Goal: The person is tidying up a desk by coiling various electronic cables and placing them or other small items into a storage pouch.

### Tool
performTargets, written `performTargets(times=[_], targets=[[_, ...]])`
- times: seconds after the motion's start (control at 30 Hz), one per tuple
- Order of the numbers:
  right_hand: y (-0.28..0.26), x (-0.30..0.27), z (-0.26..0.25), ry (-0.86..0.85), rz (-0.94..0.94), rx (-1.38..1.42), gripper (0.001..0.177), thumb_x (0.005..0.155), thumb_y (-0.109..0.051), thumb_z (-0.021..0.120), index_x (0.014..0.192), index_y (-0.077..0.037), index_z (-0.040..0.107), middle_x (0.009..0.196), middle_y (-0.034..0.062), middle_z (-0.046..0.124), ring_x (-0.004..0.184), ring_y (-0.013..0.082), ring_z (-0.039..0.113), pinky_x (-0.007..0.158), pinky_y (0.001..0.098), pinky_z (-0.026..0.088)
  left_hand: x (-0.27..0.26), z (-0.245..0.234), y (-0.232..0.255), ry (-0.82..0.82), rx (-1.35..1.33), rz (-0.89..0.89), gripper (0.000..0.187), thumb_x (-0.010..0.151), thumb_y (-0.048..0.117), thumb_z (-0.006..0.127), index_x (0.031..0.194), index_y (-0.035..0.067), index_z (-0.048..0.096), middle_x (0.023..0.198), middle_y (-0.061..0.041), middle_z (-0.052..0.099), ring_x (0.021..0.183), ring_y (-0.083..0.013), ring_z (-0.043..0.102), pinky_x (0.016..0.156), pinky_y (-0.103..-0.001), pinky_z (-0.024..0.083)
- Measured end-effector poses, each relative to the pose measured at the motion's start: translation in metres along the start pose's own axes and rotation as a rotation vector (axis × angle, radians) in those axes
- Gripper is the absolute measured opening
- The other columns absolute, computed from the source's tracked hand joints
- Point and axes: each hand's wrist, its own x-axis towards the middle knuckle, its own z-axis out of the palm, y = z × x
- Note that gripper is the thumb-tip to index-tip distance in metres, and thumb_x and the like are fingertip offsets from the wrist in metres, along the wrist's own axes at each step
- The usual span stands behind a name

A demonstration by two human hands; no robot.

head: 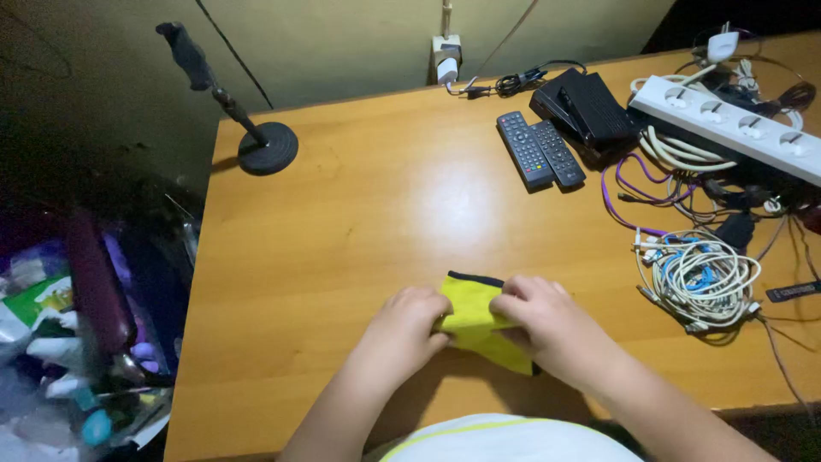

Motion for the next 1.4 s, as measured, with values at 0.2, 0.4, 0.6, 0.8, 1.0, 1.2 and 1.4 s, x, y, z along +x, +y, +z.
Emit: performTargets(times=[0.2, 0.4, 0.6, 0.8, 1.0, 1.2, 1.4], targets=[[-0.003, -0.006, -0.055, 0.386, 0.020, 0.111, 0.033, 0.085, 0.001, 0.073, 0.116, -0.009, 0.068, 0.110, 0.0070, 0.070, 0.100, 0.0257, 0.069, 0.084, 0.0353, 0.057, 0.001, -0.032, 0.043, 0.417, -0.162, 0.158, 0.034, 0.081, -0.001, 0.070, 0.114, 0.006, 0.064, 0.115, -0.011, 0.071, 0.108, -0.0338, 0.067, 0.089, -0.042, 0.054], [-0.025, -0.023, -0.085, 0.500, -0.247, -0.209, 0.044, 0.072, 0.006, 0.072, 0.114, -0.009, 0.067, 0.114, 0.0073, 0.070, 0.107, 0.0303, 0.065, 0.095, 0.0445, 0.050, -0.010, -0.033, 0.070, 0.636, 0.088, 0.518, 0.033, 0.082, -0.001, 0.074, 0.111, 0.009, 0.059, 0.117, -0.007, 0.069, 0.115, -0.0310, 0.065, 0.100, -0.044, 0.051], [0.016, -0.070, 0.004, 0.158, -0.147, -0.099, 0.044, 0.067, -0.001, 0.075, 0.110, -0.009, 0.070, 0.114, 0.0095, 0.071, 0.105, 0.0343, 0.065, 0.092, 0.0447, 0.051, -0.042, 0.071, -0.011, 0.279, 0.090, 0.350, 0.033, 0.080, -0.001, 0.071, 0.110, 0.010, 0.065, 0.111, -0.005, 0.068, 0.107, -0.0288, 0.066, 0.093, -0.042, 0.052], [0.034, -0.095, 0.032, 0.174, -0.112, -0.010, 0.038, 0.075, -0.004, 0.071, 0.113, -0.009, 0.069, 0.122, 0.0139, 0.070, 0.113, 0.0348, 0.065, 0.092, 0.0434, 0.053, -0.049, 0.064, -0.002, 0.403, 0.161, 0.433, 0.033, 0.075, 0.005, 0.067, 0.107, 0.007, 0.060, 0.121, -0.016, 0.069, 0.120, -0.0406, 0.063, 0.092, -0.045, 0.051], [0.031, -0.060, 0.008, 0.130, 0.405, 0.242, 0.027, 0.095, -0.017, 0.062, 0.121, -0.011, 0.066, 0.110, 0.0127, 0.074, 0.100, 0.0306, 0.070, 0.085, 0.0406, 0.055, -0.021, 0.070, -0.002, 0.247, -0.192, -0.092, 0.025, 0.096, 0.018, 0.063, 0.116, 0.003, 0.060, 0.099, -0.021, 0.072, 0.094, -0.0394, 0.069, 0.080, -0.048, 0.054], [0.051, -0.025, 0.032, 0.253, 0.377, 0.026, 0.038, 0.095, -0.020, 0.064, 0.130, -0.006, 0.057, 0.121, 0.0172, 0.065, 0.107, 0.0346, 0.065, 0.090, 0.0440, 0.053, 0.014, 0.063, 0.000, 0.243, -0.172, -0.361, 0.042, 0.092, 0.020, 0.063, 0.129, 0.002, 0.055, 0.097, -0.020, 0.071, 0.090, -0.0377, 0.070, 0.080, -0.048, 0.055], [0.003, -0.017, 0.041, 0.270, -0.110, -0.180, 0.055, 0.091, -0.027, 0.068, 0.138, -0.004, 0.053, 0.147, 0.0159, 0.054, 0.139, 0.0367, 0.049, 0.114, 0.0522, 0.036, 0.013, 0.087, -0.017, 0.347, 0.127, -0.187, 0.037, 0.088, 0.020, 0.066, 0.121, 0.003, 0.067, 0.108, -0.019, 0.064, 0.099, -0.0390, 0.064, 0.085, -0.050, 0.053]])
